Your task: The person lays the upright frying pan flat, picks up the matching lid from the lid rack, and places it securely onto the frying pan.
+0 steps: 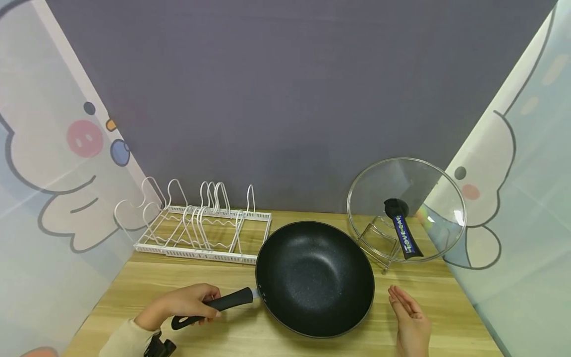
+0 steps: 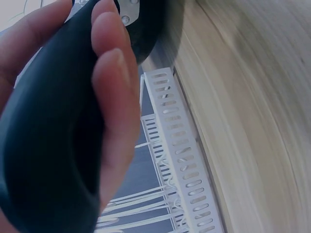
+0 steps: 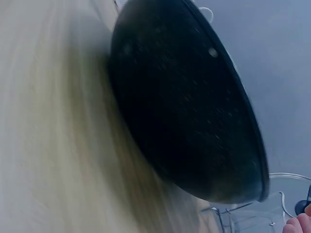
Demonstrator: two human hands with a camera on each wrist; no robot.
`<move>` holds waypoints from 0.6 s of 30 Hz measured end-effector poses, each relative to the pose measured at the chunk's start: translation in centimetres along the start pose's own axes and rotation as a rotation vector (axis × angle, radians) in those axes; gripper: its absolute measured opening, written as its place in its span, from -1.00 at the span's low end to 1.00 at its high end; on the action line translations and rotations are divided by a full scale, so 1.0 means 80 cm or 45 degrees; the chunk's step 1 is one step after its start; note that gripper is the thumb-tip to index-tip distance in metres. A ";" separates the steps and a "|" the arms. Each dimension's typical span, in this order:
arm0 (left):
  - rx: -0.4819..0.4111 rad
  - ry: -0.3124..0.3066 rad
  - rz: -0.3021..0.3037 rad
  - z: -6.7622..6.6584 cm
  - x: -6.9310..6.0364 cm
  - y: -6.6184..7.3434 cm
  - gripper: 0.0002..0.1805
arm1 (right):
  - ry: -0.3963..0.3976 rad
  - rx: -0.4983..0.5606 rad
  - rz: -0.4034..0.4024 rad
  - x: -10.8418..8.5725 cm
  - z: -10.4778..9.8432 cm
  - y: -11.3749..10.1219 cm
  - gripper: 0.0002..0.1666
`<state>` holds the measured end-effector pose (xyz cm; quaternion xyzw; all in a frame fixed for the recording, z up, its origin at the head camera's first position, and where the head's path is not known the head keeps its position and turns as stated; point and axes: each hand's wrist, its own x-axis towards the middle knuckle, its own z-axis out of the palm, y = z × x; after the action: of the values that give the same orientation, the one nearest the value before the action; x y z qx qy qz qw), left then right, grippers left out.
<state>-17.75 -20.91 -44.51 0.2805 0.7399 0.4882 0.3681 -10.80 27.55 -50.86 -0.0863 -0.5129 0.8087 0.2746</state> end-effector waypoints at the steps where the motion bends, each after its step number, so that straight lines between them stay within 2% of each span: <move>1: 0.002 0.002 0.001 0.000 0.001 0.000 -0.80 | -0.016 0.016 -0.022 0.002 0.000 -0.002 -0.67; 3: 0.005 0.004 0.001 -0.001 0.002 0.002 -0.79 | -0.009 0.050 -0.038 0.006 0.003 -0.008 -0.67; 8: 0.030 0.031 -0.007 0.001 0.005 0.004 -0.81 | 0.128 0.008 -0.033 0.019 0.012 -0.023 -0.70; 10: 0.048 0.050 -0.014 0.002 0.006 0.005 -0.82 | 0.093 -0.033 -0.113 0.033 -0.005 -0.007 -0.69; 14: 0.112 0.091 -0.030 0.003 0.007 0.008 -0.83 | 0.060 -0.054 -0.180 0.044 -0.010 -0.007 -0.69; 15: 0.132 0.101 -0.032 0.003 0.007 0.009 -0.83 | 0.055 -0.047 -0.187 0.046 -0.007 -0.011 -0.70; 18: 0.221 0.132 -0.024 0.003 0.009 0.011 -0.83 | 0.123 -0.066 -0.146 0.045 0.018 -0.039 -0.72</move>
<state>-17.90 -19.93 -43.91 0.2787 0.8002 0.4325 0.3081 -13.26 29.36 -46.92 -0.1028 -0.5240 0.7730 0.3426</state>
